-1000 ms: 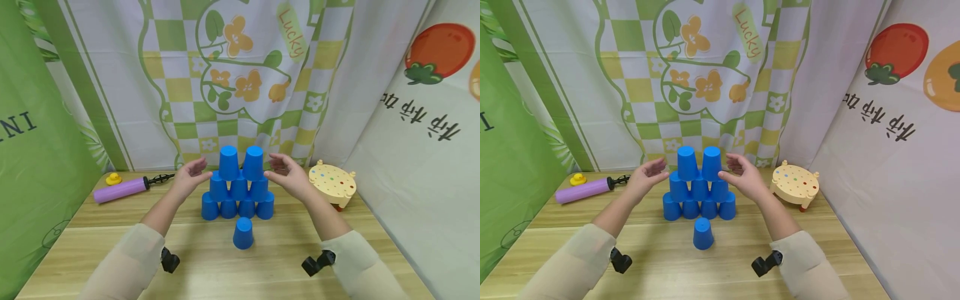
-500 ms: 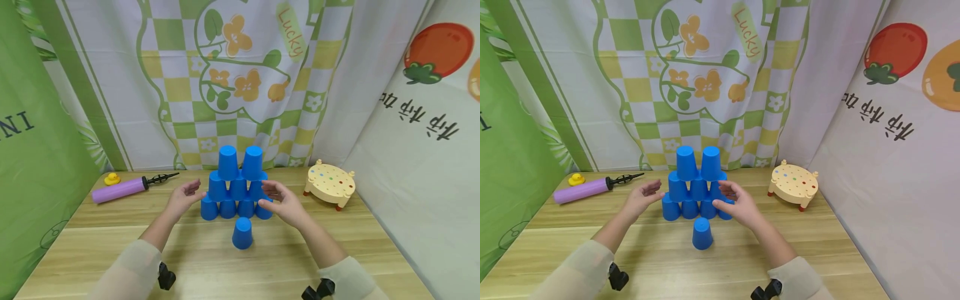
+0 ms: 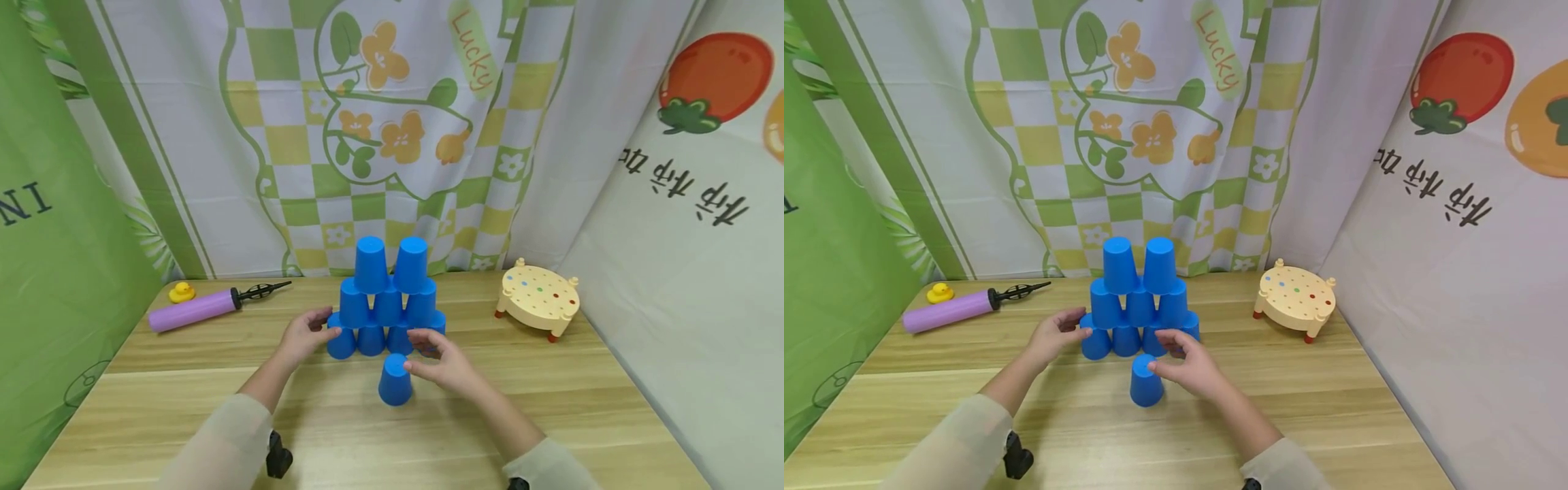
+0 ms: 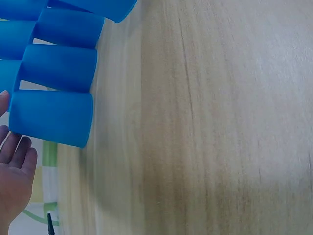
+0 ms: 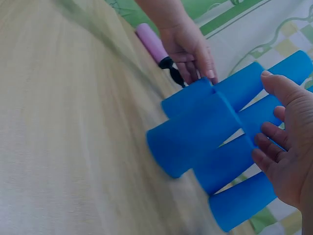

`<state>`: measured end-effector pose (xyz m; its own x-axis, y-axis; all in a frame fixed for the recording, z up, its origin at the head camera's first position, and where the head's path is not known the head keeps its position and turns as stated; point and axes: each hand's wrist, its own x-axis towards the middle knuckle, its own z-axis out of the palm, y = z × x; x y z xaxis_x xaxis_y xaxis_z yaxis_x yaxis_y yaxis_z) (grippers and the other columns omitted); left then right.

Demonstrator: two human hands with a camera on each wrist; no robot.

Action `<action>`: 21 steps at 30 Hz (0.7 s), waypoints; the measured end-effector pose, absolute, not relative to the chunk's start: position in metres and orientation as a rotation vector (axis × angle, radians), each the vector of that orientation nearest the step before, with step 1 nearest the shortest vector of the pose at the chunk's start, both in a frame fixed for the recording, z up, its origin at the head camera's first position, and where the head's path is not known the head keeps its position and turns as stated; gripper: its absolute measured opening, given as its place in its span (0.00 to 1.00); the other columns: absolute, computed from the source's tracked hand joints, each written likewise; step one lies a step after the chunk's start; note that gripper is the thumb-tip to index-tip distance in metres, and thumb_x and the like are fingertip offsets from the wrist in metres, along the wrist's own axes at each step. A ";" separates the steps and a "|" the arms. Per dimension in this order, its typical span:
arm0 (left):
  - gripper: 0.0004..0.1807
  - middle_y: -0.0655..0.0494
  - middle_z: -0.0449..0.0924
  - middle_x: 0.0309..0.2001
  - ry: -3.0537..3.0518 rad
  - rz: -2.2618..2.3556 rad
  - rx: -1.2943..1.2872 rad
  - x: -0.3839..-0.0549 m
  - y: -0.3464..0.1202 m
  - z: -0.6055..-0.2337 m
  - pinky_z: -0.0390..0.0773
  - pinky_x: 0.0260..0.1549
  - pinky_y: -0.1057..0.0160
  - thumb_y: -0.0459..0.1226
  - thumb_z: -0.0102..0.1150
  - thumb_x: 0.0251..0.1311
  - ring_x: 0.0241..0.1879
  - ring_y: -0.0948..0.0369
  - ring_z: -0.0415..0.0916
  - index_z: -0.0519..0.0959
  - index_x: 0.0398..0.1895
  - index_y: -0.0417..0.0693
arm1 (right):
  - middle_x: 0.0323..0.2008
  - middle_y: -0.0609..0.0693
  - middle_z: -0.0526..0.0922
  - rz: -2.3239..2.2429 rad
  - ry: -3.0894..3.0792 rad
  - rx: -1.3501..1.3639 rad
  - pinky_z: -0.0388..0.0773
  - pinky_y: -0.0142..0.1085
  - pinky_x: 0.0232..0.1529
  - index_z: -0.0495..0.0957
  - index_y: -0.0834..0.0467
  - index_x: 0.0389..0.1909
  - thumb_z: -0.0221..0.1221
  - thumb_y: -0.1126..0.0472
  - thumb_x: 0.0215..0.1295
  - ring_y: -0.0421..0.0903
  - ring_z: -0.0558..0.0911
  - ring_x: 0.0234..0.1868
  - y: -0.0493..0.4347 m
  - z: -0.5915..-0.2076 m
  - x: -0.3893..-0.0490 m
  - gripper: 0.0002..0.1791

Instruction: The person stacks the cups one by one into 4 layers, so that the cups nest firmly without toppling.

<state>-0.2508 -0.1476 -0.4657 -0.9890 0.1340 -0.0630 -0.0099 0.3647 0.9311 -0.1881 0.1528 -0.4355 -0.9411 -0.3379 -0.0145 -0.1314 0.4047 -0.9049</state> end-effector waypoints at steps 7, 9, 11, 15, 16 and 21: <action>0.32 0.36 0.70 0.66 2.485 1.725 0.103 -0.250 -0.149 -0.469 0.70 0.65 0.44 0.40 0.62 0.64 0.65 0.41 0.69 0.67 0.68 0.36 | 0.62 0.58 0.75 -1.542 2.426 -0.382 0.70 0.56 0.66 0.70 0.59 0.64 0.67 0.53 0.61 0.59 0.74 0.64 0.145 -0.449 -0.187 0.32; 0.31 0.37 0.71 0.66 2.484 1.728 0.094 -0.250 -0.149 -0.469 0.71 0.65 0.44 0.40 0.62 0.64 0.65 0.42 0.70 0.68 0.68 0.37 | 0.61 0.57 0.76 -1.545 2.414 -0.375 0.70 0.56 0.66 0.70 0.58 0.64 0.68 0.53 0.61 0.58 0.74 0.64 0.144 -0.451 -0.187 0.32; 0.30 0.37 0.71 0.66 2.483 1.725 0.089 -0.250 -0.149 -0.469 0.71 0.64 0.45 0.40 0.62 0.64 0.64 0.42 0.70 0.68 0.68 0.38 | 0.61 0.56 0.76 -1.545 2.405 -0.375 0.70 0.56 0.66 0.71 0.58 0.64 0.68 0.53 0.60 0.58 0.74 0.64 0.144 -0.453 -0.187 0.32; 0.30 0.38 0.71 0.66 2.480 1.720 0.081 -0.251 -0.148 -0.469 0.71 0.65 0.45 0.41 0.62 0.64 0.64 0.42 0.70 0.69 0.68 0.40 | 0.60 0.53 0.77 -1.520 2.410 -0.379 0.72 0.55 0.65 0.71 0.58 0.63 0.68 0.52 0.59 0.56 0.75 0.62 0.142 -0.455 -0.188 0.32; 0.30 0.38 0.71 0.66 2.480 1.720 0.083 -0.251 -0.148 -0.469 0.71 0.65 0.45 0.41 0.62 0.64 0.64 0.42 0.70 0.69 0.68 0.39 | 0.60 0.53 0.78 -1.512 2.410 -0.380 0.72 0.55 0.65 0.72 0.58 0.63 0.69 0.52 0.59 0.55 0.75 0.62 0.142 -0.456 -0.188 0.32; 0.30 0.37 0.71 0.66 2.472 1.718 0.072 -0.249 -0.146 -0.469 0.71 0.64 0.45 0.41 0.62 0.65 0.64 0.42 0.70 0.68 0.68 0.39 | 0.60 0.53 0.78 -1.485 2.407 -0.383 0.71 0.57 0.64 0.72 0.57 0.62 0.69 0.52 0.59 0.56 0.75 0.62 0.141 -0.461 -0.188 0.31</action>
